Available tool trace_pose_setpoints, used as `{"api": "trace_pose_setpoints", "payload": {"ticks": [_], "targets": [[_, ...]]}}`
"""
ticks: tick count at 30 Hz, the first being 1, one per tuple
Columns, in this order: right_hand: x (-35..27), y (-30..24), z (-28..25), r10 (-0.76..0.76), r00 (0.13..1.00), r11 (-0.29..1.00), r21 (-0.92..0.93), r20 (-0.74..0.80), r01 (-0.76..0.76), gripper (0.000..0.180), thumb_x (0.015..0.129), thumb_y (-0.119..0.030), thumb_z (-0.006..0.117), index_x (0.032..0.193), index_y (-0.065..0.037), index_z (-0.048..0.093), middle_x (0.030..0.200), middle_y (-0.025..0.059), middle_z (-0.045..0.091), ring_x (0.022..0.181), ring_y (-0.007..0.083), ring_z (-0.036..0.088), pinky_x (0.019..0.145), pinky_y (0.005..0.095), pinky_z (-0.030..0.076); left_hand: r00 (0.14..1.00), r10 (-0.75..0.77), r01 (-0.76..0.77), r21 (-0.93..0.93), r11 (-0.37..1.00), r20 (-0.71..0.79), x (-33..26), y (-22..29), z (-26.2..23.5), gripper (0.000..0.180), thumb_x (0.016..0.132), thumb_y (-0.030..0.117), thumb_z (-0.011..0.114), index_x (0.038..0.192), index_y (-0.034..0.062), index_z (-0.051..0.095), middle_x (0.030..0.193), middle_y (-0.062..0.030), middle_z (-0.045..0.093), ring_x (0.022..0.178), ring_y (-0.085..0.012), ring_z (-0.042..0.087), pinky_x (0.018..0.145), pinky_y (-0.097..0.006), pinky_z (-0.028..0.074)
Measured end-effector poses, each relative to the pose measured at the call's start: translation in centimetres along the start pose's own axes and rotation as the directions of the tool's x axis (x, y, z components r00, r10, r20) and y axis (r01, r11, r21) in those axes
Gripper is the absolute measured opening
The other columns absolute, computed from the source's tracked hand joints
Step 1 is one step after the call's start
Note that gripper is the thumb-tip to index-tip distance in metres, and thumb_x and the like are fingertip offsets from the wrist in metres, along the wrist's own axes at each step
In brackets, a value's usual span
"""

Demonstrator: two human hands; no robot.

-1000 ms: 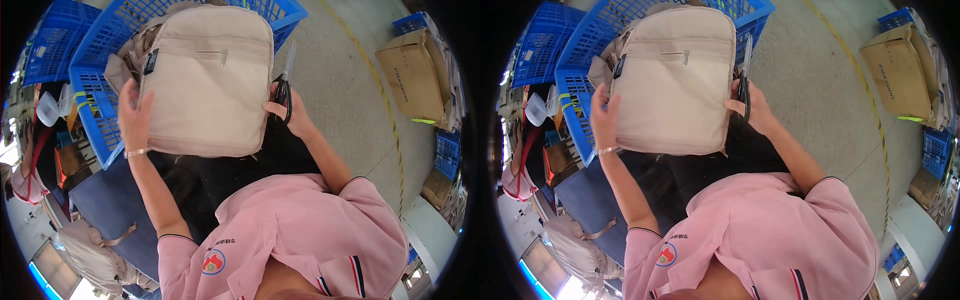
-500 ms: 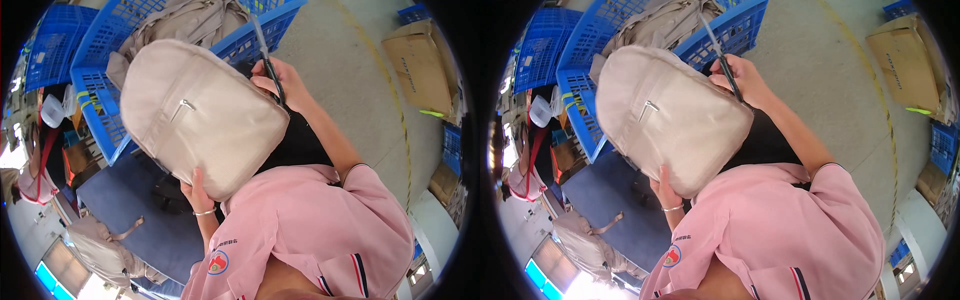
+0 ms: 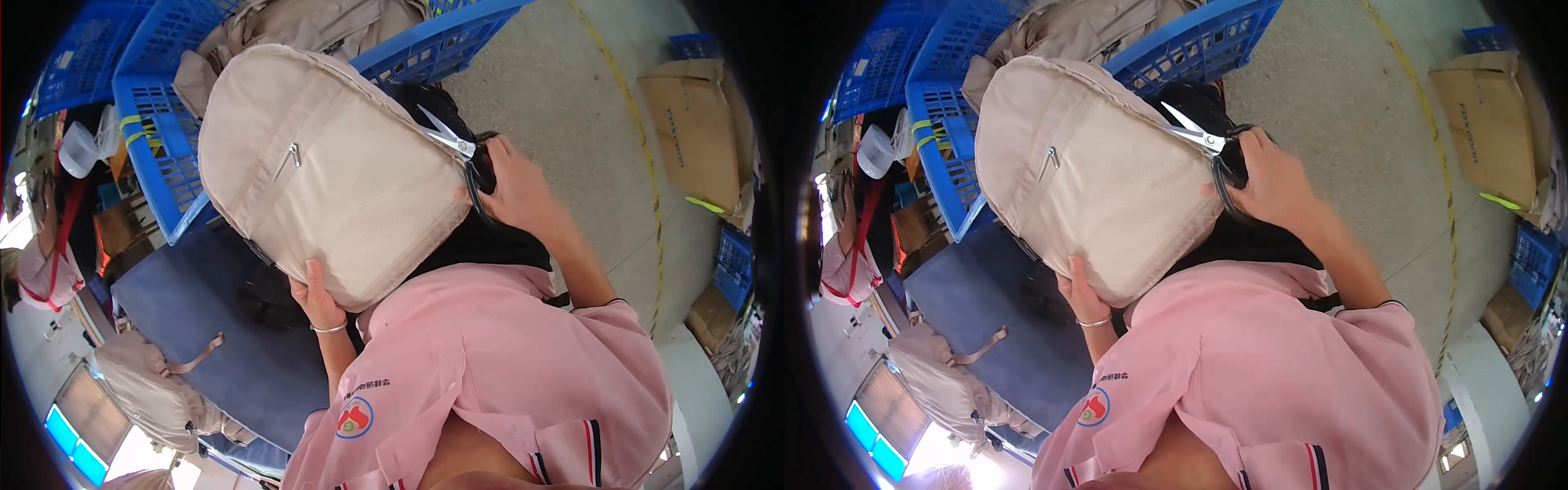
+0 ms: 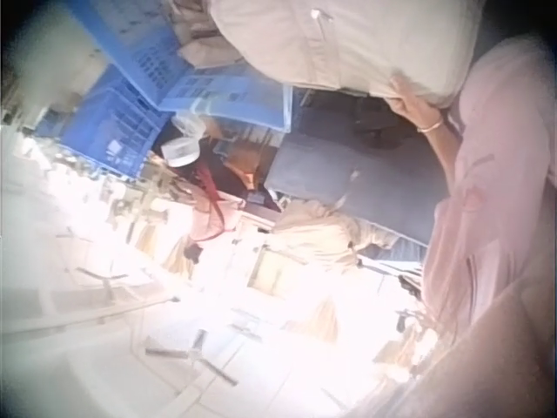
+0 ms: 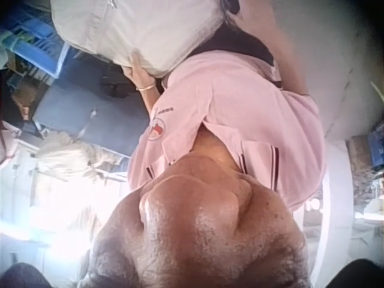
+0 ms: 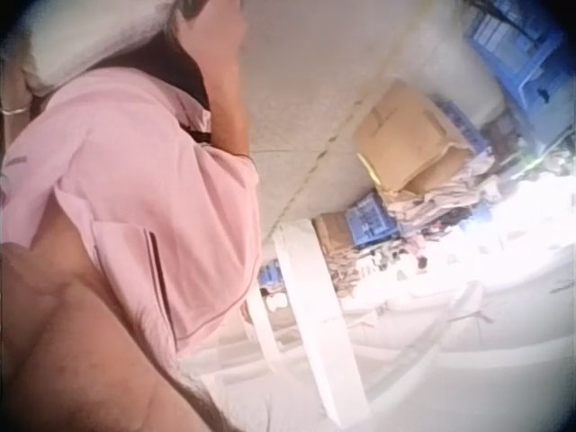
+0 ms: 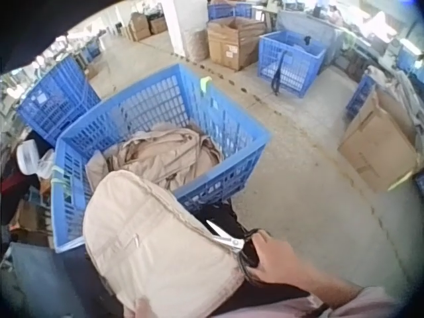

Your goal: Trimming loose threads from beige bags using scissors in a factory.

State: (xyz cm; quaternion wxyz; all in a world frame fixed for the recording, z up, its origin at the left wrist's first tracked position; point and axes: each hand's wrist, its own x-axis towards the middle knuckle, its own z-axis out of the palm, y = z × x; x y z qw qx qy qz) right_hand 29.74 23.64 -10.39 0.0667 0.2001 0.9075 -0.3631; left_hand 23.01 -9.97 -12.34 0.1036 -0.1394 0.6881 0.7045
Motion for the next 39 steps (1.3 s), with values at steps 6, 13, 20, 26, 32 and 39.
{"api": "trace_pose_setpoints", "payload": {"ticks": [6,13,20,26,32,39], "targets": [[1.4,-2.0,0.7,-0.021,0.994,0.997,-0.077,-0.105,0.013,0.08,0.073,-0.062,0.073,0.11,0.005,0.049,0.106,0.0194,0.058,0.089,0.0389,0.065,0.071,0.0455,0.053,1.0,-0.013,0.013,-0.007,1.0,0.022,-0.1,-0.1,0.1,0.033,0.097,0.01,0.058,0.127,-0.0032,0.055,0.122,-0.0077,0.062,0.107,-0.0128,0.058,0.094,-0.028,0.045],[2.8,-2.7,1.5,-0.109,0.978,0.979,-0.192,-0.177,0.075,0.075,0.075,-0.061,0.072,0.103,0.004,0.047,0.096,0.018,0.06,0.075,0.0354,0.067,0.057,0.042,0.053,0.999,-0.015,0.015,-0.009,1.0,0.033,-0.1,-0.3,-0.2,0.036,0.097,0.01,0.058,0.13,-0.003,0.053,0.124,-0.0085,0.062,0.109,-0.0138,0.058,0.095,-0.028,0.045],[2.3,-2.5,3.4,-0.106,0.965,0.976,-0.212,-0.241,0.054,0.064,0.077,-0.056,0.073,0.096,0.0,0.046,0.076,0.0137,0.063,0.059,0.0301,0.067,0.047,0.0372,0.051,0.999,-0.027,0.028,-0.013,1.0,0.036,0.1,-0.6,-0.4,0.038,0.097,0.009,0.058,0.132,-0.0035,0.051,0.125,-0.0085,0.061,0.11,-0.0138,0.057,0.096,-0.028,0.044],[2.3,-2.3,4.1,-0.165,0.934,0.969,-0.228,-0.315,0.095,0.062,0.077,-0.056,0.073,0.089,-0.002,0.046,0.071,0.0126,0.063,0.055,0.0283,0.066,0.043,0.0358,0.05,0.998,-0.051,0.052,-0.025,0.998,0.033,0.0,-0.3,-0.2,0.039,0.096,0.01,0.059,0.132,-0.0033,0.051,0.126,-0.0082,0.061,0.111,-0.0137,0.057,0.097,-0.029,0.043],[2.6,-1.9,3.9,-0.036,0.974,0.98,-0.198,-0.224,-0.01,0.063,0.077,-0.058,0.072,0.089,-0.002,0.047,0.065,0.0135,0.064,0.055,0.0295,0.066,0.045,0.036,0.05,0.997,-0.059,0.063,-0.068,0.996,0.047,-0.1,-0.2,-0.1,0.04,0.096,0.01,0.06,0.133,-0.003,0.051,0.126,-0.0085,0.061,0.112,-0.0139,0.056,0.098,-0.028,0.043],[5.3,-3.1,1.2,-0.04,0.987,0.996,-0.087,-0.156,0.027,0.068,0.078,-0.062,0.07,0.093,0.0,0.049,0.077,0.0191,0.065,0.071,0.0371,0.068,0.059,0.0429,0.053,0.998,-0.058,0.059,-0.031,0.998,0.037,0.3,-0.5,-0.8,0.039,0.093,0.01,0.064,0.128,-0.0036,0.054,0.121,-0.0077,0.063,0.107,-0.0137,0.058,0.094,-0.028,0.045]]}}
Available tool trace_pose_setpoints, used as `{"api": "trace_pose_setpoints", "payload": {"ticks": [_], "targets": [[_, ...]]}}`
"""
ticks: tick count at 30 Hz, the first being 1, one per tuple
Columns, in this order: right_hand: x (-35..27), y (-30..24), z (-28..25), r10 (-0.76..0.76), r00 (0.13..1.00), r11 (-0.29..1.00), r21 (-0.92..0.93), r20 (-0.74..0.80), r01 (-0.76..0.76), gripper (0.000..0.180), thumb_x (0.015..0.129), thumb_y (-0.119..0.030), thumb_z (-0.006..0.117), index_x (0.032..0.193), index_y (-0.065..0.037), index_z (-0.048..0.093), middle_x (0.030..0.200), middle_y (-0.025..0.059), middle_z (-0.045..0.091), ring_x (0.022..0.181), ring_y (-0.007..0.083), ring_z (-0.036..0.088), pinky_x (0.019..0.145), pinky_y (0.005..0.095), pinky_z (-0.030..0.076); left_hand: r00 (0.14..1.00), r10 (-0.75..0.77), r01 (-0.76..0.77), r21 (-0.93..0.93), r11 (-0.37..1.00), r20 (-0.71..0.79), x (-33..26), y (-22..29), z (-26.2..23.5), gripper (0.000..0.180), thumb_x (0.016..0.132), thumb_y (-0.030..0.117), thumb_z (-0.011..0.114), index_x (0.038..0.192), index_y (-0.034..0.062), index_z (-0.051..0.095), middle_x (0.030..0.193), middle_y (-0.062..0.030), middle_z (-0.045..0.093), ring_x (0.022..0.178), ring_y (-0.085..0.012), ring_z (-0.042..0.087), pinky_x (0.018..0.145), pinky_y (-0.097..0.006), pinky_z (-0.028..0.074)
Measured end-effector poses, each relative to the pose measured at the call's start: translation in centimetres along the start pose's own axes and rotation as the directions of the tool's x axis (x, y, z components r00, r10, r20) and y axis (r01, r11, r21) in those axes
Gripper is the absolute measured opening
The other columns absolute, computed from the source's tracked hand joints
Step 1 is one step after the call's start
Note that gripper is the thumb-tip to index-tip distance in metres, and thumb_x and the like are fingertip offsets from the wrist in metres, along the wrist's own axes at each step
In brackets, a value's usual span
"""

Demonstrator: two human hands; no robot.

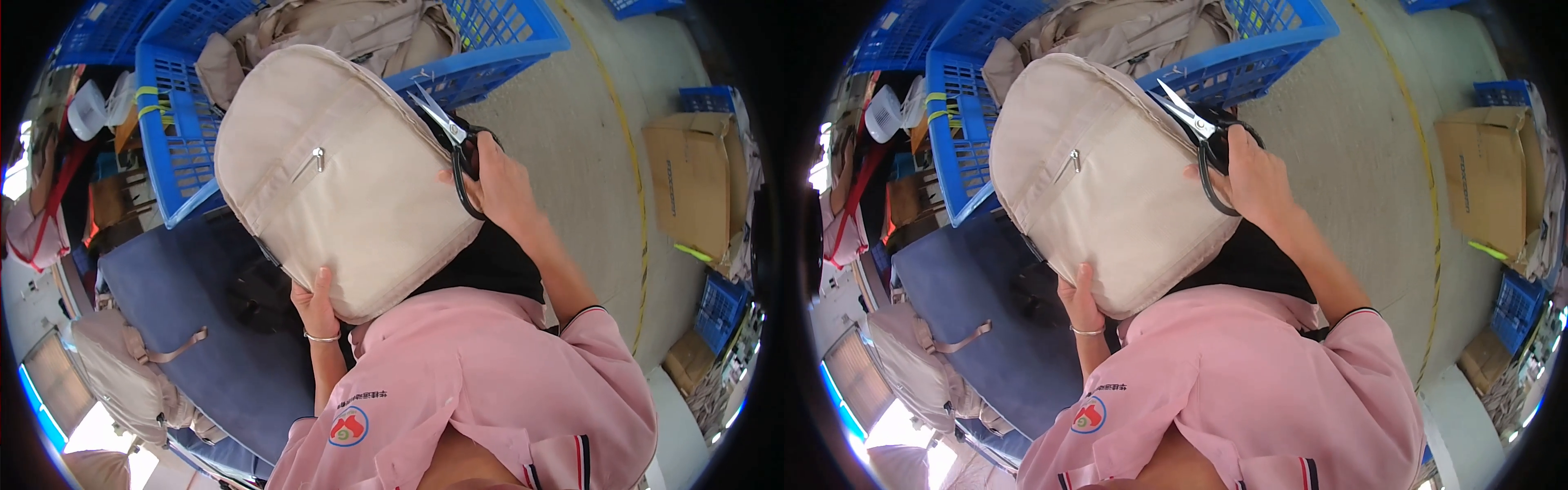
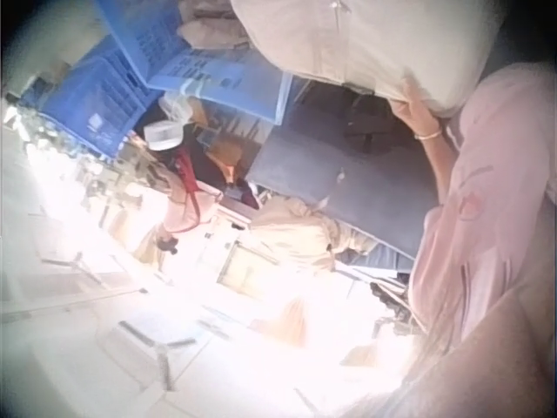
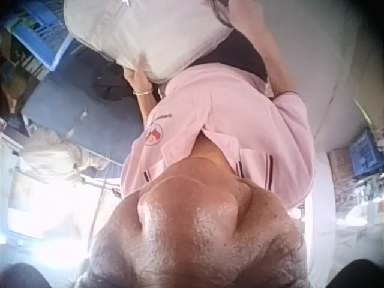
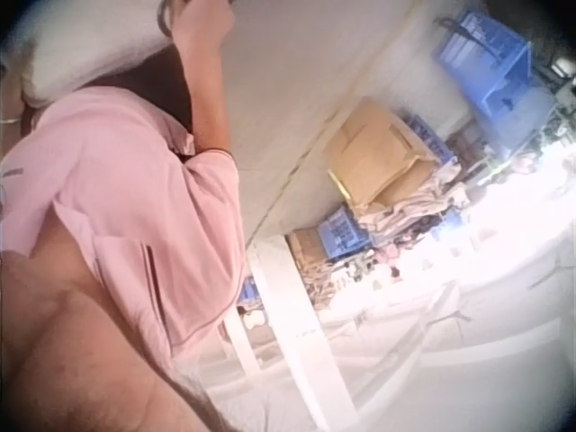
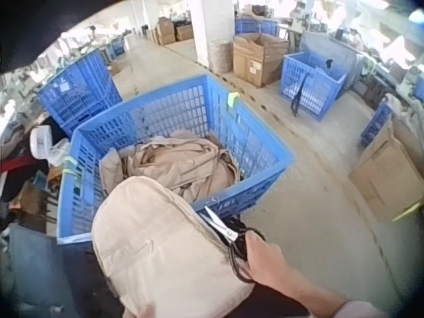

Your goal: Trimming loose threads from beige bags using scissors in a factory.

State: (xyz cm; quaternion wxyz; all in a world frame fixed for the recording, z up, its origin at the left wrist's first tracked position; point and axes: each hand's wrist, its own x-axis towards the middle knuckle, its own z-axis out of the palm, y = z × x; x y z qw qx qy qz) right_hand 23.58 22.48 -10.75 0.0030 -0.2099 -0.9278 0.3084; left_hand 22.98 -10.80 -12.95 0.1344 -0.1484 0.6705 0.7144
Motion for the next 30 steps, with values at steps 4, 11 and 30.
{"api": "trace_pose_setpoints", "payload": {"ticks": [4,11,30], "targets": [[3.3,-1.6,-0.8,-0.13,0.991,0.989,-0.074,-0.014,0.129,0.071,0.079,-0.065,0.066,0.093,0.002,0.049,0.08,0.0206,0.064,0.074,0.0395,0.067,0.059,0.0442,0.052,1.0,0.012,-0.011,0.061,0.998,-0.014,-0.4,0.5,0.4,0.04,0.091,0.011,0.068,0.126,-0.003,0.055,0.117,-0.0061,0.064,0.103,-0.0123,0.058,0.092,-0.027,0.045],[6.0,-4.5,-1.1,-0.197,0.98,0.97,-0.142,0.033,0.199,0.075,0.078,-0.069,0.064,0.09,0.004,0.05,0.075,0.0204,0.064,0.07,0.0396,0.067,0.061,0.0451,0.053,1.0,-0.009,0.011,0.09,0.996,-0.023,-0.5,0.6,0.5,0.041,0.092,0.01,0.065,0.13,-0.002,0.053,0.121,-0.0074,0.062,0.105,-0.0137,0.058,0.092,-0.027,0.046],[7.2,-5.9,-0.7,-0.127,0.982,0.975,-0.162,0.141,0.15,0.069,0.082,-0.064,0.064,0.084,0.003,0.052,0.065,0.0215,0.064,0.068,0.0404,0.067,0.06,0.0475,0.053,1.0,-0.012,0.012,-0.021,1.0,-0.011,-0.5,0.5,0.5,0.042,0.09,0.012,0.069,0.127,-0.0025,0.055,0.118,-0.005,0.063,0.104,-0.0116,0.057,0.093,-0.026,0.045]]}}
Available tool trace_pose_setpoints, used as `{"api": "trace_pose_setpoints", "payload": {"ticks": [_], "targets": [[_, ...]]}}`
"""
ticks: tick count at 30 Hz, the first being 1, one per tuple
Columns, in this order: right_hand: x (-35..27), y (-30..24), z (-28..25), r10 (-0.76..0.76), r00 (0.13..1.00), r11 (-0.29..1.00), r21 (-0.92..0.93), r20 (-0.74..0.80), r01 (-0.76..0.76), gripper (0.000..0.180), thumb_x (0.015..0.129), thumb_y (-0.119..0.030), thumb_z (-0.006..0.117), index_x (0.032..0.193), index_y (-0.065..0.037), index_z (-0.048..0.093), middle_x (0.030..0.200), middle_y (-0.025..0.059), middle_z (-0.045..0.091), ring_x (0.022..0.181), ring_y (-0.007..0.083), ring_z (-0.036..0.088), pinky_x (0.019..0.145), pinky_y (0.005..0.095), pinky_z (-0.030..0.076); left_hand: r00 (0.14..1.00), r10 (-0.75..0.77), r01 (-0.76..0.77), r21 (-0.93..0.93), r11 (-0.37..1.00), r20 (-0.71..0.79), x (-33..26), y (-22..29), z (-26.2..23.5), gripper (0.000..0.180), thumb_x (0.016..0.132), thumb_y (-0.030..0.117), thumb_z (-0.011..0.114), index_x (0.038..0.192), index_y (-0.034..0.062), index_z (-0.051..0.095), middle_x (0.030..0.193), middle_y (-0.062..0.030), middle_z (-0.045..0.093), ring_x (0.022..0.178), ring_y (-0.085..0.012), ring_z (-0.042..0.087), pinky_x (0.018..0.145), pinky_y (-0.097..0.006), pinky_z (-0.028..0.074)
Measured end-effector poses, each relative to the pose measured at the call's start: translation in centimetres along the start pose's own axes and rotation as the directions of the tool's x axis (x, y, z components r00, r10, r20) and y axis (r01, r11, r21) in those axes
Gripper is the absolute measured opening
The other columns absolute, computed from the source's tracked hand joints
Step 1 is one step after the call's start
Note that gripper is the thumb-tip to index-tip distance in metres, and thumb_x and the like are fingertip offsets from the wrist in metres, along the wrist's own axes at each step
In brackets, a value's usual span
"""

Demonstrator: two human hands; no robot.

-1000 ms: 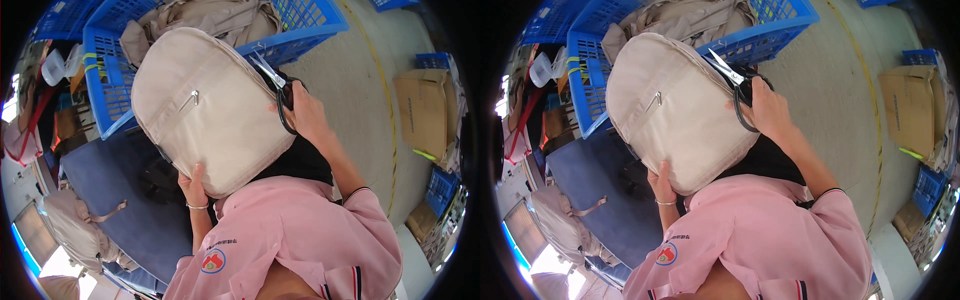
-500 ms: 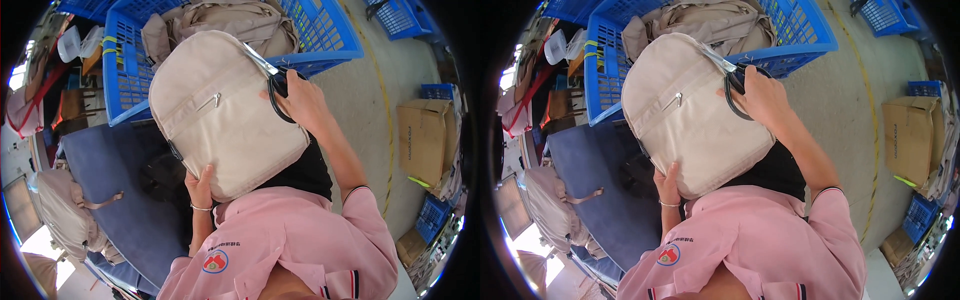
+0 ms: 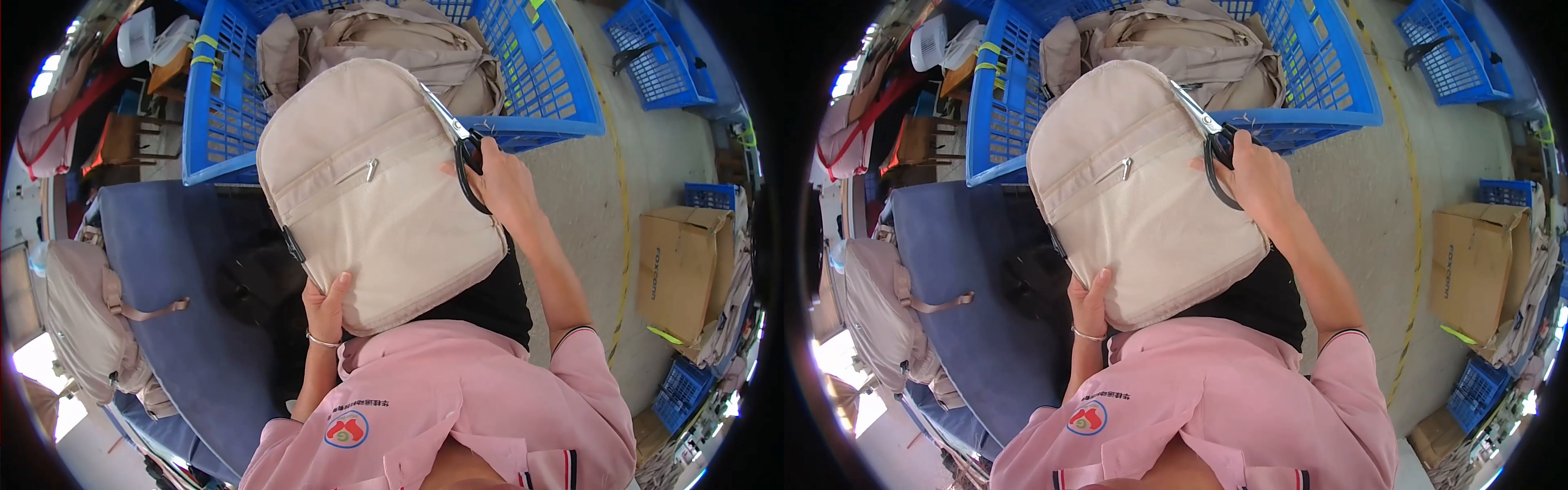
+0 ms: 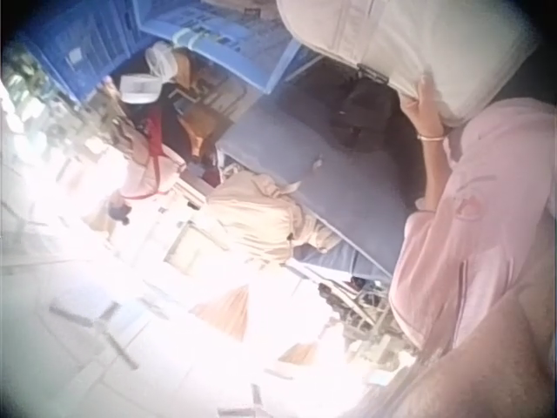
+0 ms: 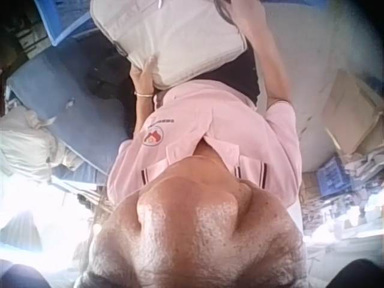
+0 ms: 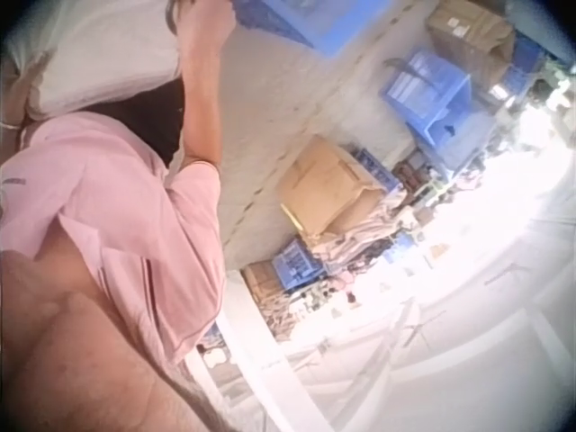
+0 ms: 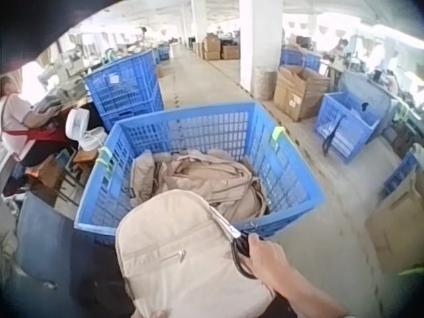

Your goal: Trimming loose threads from beige bags using scissors in a factory.

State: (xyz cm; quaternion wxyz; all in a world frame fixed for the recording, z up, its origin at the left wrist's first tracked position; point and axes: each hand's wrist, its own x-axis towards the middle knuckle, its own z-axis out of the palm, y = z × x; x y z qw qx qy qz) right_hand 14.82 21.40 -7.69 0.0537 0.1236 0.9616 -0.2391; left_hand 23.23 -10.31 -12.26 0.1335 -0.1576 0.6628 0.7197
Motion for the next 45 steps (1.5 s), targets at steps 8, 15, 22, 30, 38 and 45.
{"api": "trace_pose_setpoints", "payload": {"ticks": [8,15,22,30,38,45], "targets": [[1.6,0.0,-0.2,-0.024,0.999,0.999,0.042,-0.022,0.025,0.065,0.082,-0.061,0.065,0.084,0.003,0.054,0.071,0.0241,0.065,0.075,0.0431,0.066,0.065,0.0479,0.051,0.999,-0.037,0.037,-0.016,0.999,0.026,-0.2,-0.2,-0.3,0.042,0.09,0.012,0.069,0.127,-0.0011,0.055,0.117,-0.0051,0.063,0.101,-0.0113,0.058,0.09,-0.026,0.047],[3.5,-0.5,-0.5,-0.08,0.988,0.957,0.268,-0.129,0.112,0.05,0.085,-0.046,0.07,0.084,0.002,0.055,0.074,0.0226,0.063,0.072,0.0424,0.063,0.063,0.0462,0.047,0.982,0.111,-0.124,-0.077,0.989,-0.152,-0.8,1.0,1.0,0.032,0.096,0.01,0.059,0.126,-0.0011,0.056,0.115,-0.0016,0.063,0.101,-0.0097,0.056,0.092,-0.024,0.043],[-0.5,0.9,3.5,0.042,0.988,0.628,0.773,-0.148,0.089,0.044,0.093,-0.043,0.062,0.086,0.0,0.056,0.068,0.0073,0.055,0.054,0.0172,0.054,0.052,0.0306,0.042,0.904,0.427,-0.406,0.356,0.842,0.021,-0.3,11.5,-2.5,0.016,0.095,0.008,0.062,0.107,-0.0027,0.064,0.096,0.0037,0.059,0.089,-0.0055,0.048,0.082,-0.02,0.04],[-6.7,4.7,1.6,0.339,0.915,0.202,0.967,-0.219,0.157,0.037,0.099,-0.039,0.053,0.098,-0.002,0.055,0.077,0.0067,0.059,0.055,0.0137,0.056,0.049,0.0255,0.043,0.423,0.161,-0.906,0.413,0.097,0.891,0.5,31.9,-2.5,0.025,0.079,0.001,0.067,0.103,-0.0038,0.067,0.093,-0.0168,0.066,0.082,-0.0351,0.063,0.073,-0.037,0.05],[-8.2,3.4,-3.1,-0.047,0.986,0.29,0.943,-0.159,0.166,0.027,0.09,-0.019,0.067,0.105,0.0,0.058,0.095,0.0081,0.068,0.087,0.0167,0.065,0.075,0.0281,0.049,0.119,-0.254,-0.981,0.154,0.12,0.96,12.8,25.9,11.4,0.027,0.082,0.012,0.066,0.108,0.0032,0.069,0.094,-0.0152,0.067,0.087,-0.0325,0.062,0.079,-0.04,0.048],[-9.5,6.4,-0.5,0.163,0.981,0.633,0.774,-0.109,-0.019,0.031,0.083,-0.021,0.077,0.097,-0.001,0.058,0.075,-0.0001,0.056,0.07,0.0066,0.047,0.062,0.0242,0.042,0.287,-0.021,-0.915,0.281,0.29,0.958,15.3,22.2,14.4,0.018,0.082,0.013,0.069,0.098,0.0059,0.072,0.095,-0.0082,0.067,0.088,-0.0245,0.061,0.078,-0.035,0.049]]}}
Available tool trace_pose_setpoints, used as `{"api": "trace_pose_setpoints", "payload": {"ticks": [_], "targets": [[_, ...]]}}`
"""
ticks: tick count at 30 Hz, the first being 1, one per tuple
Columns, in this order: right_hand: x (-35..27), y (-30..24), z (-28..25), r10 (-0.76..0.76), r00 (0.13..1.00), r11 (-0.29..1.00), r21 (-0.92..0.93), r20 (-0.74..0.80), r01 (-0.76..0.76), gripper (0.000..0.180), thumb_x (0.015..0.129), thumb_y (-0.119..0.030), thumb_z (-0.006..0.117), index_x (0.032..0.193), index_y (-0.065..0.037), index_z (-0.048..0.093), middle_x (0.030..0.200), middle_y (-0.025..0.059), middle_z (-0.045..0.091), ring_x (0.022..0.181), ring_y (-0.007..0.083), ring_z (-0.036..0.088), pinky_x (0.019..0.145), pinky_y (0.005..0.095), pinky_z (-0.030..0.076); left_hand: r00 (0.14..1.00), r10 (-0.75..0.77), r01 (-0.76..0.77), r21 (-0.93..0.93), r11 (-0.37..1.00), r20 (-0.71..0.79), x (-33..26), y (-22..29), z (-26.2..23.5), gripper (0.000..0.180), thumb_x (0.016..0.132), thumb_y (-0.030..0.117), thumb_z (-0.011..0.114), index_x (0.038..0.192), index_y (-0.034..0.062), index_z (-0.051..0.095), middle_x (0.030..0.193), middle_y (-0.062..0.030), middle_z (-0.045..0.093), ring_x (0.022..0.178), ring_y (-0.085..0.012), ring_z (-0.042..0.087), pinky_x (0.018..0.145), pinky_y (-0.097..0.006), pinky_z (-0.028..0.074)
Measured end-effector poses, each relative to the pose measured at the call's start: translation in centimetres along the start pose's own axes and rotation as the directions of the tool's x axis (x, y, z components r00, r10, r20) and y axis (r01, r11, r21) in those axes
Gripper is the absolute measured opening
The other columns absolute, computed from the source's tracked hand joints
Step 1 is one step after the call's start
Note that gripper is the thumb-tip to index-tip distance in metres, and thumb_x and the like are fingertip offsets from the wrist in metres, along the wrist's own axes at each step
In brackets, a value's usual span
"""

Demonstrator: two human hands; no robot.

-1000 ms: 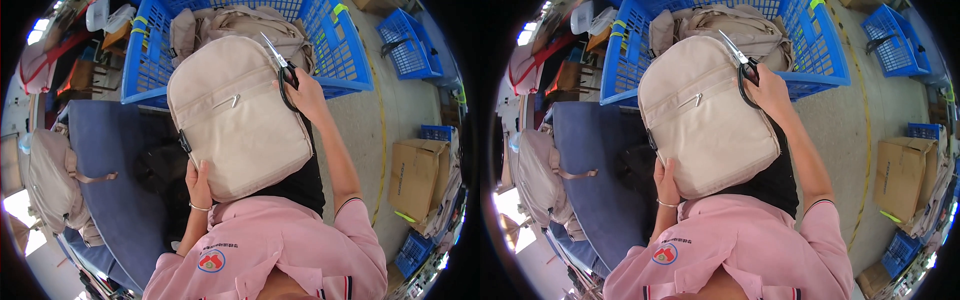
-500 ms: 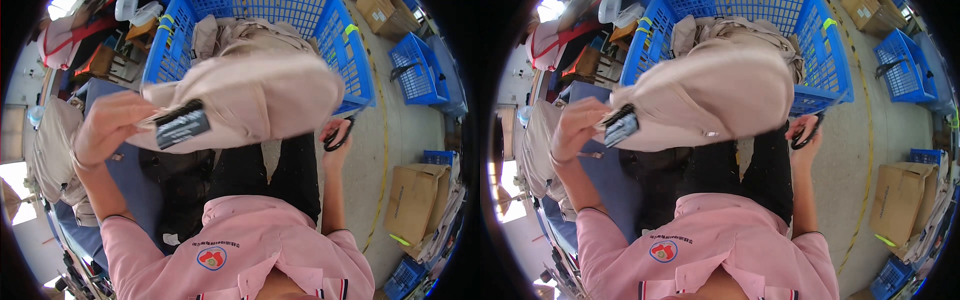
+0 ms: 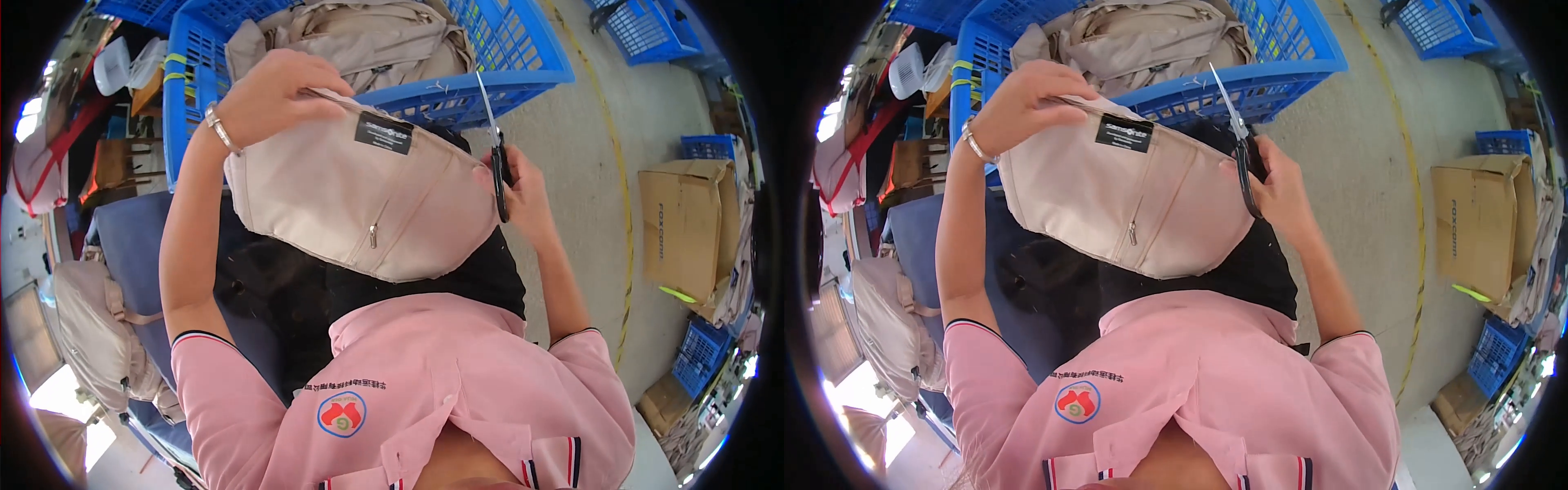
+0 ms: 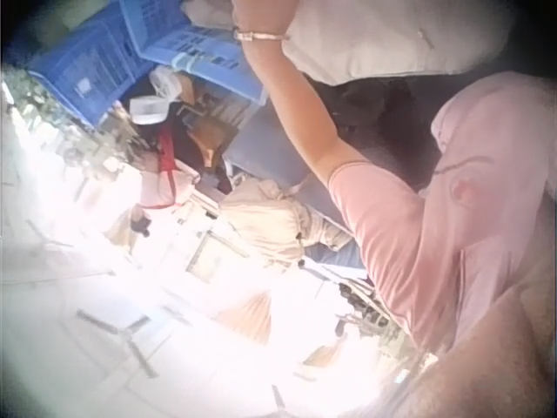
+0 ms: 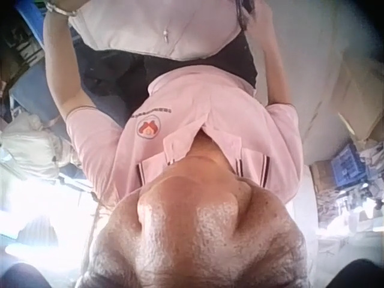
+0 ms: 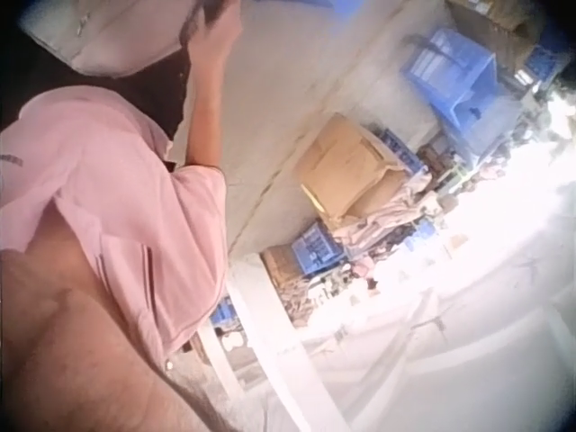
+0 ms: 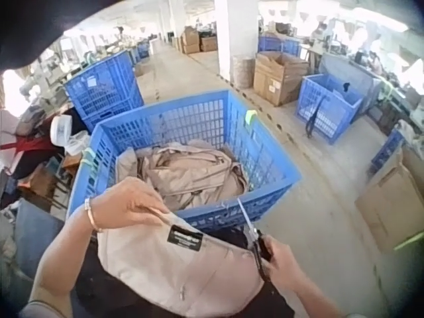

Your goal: Trimming loose threads from beige bags using scissors in a factory.

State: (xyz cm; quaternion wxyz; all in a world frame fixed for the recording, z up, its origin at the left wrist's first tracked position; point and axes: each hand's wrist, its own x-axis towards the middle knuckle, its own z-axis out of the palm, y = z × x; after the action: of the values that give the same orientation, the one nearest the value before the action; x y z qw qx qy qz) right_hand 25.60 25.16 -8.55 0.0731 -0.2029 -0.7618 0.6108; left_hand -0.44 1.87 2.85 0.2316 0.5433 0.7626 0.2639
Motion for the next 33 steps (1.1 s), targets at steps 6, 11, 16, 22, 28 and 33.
{"api": "trace_pose_setpoints", "payload": {"ticks": [6,11,16,22,28,33], "targets": [[0.8,-0.8,-2.3,-0.067,0.975,0.883,-0.443,0.211,0.156,0.048,0.079,-0.042,0.077,0.093,-0.001,0.055,0.077,0.0107,0.056,0.066,0.0254,0.053,0.061,0.0341,0.044,0.964,-0.009,0.083,0.266,0.96,-0.266,-2.1,-0.1,1.9,0.01,0.083,0.015,0.07,0.085,0.0051,0.071,0.085,-0.0027,0.067,0.083,-0.0188,0.059,0.088,-0.033,0.042],[3.3,-2.3,-2.6,-0.306,0.887,0.672,-0.583,0.344,0.458,0.058,0.078,-0.053,0.074,0.095,-0.001,0.054,0.091,0.0125,0.058,0.078,0.0356,0.06,0.064,0.0421,0.047,0.919,0.045,0.1,0.343,0.934,-0.391,-2.2,-0.3,3.4,0.011,0.085,0.015,0.067,0.081,0.0056,0.066,0.082,-0.0006,0.065,0.083,-0.0188,0.059,0.094,-0.035,0.038],[5.5,-4.8,-1.5,-0.218,0.842,0.569,-0.636,0.494,0.521,0.062,0.077,-0.059,0.071,0.092,0.0,0.055,0.095,0.0141,0.058,0.082,0.0365,0.061,0.068,0.0437,0.048,0.905,0.082,0.064,0.326,0.943,-0.417,-2.2,-0.3,3.8,0.011,0.087,0.017,0.065,0.081,0.0084,0.066,0.077,-0.0007,0.061,0.078,-0.0195,0.055,0.097,-0.033,0.034],[6.7,-5.2,0.2,-0.284,0.81,0.592,-0.571,0.513,0.568,0.062,0.076,-0.059,0.072,0.084,0.0,0.055,0.084,0.0143,0.06,0.074,0.0372,0.061,0.063,0.0429,0.047,0.899,0.11,0.032,0.314,0.949,-0.425,-2.2,-0.6,3.9,0.008,0.087,0.014,0.063,0.081,0.0092,0.065,0.077,-0.0002,0.06,0.077,-0.0189,0.055,0.097,-0.033,0.034],[7.5,-4.7,-0.3,-0.191,0.795,0.627,-0.552,0.575,0.55,0.056,0.074,-0.048,0.079,0.086,0.0,0.053,0.08,0.0152,0.057,0.07,0.0368,0.056,0.06,0.0407,0.043,0.893,0.126,0.012,0.303,0.953,-0.432,-2.2,-0.9,4.0,0.007,0.087,0.014,0.063,0.081,0.0091,0.065,0.077,-0.0002,0.06,0.076,-0.0189,0.055,0.097,-0.035,0.034],[7.7,-5.5,-0.6,-0.263,0.785,0.589,-0.551,0.562,0.591,0.058,0.076,-0.054,0.074,0.084,0.0,0.054,0.082,0.0153,0.059,0.071,0.0371,0.057,0.062,0.0412,0.045,0.89,0.133,0.002,0.295,0.955,-0.436,-2.3,-1.1,4.1,0.008,0.087,0.015,0.063,0.082,0.0093,0.064,0.078,-0.0006,0.061,0.078,-0.0194,0.055,0.098,-0.035,0.033]]}}
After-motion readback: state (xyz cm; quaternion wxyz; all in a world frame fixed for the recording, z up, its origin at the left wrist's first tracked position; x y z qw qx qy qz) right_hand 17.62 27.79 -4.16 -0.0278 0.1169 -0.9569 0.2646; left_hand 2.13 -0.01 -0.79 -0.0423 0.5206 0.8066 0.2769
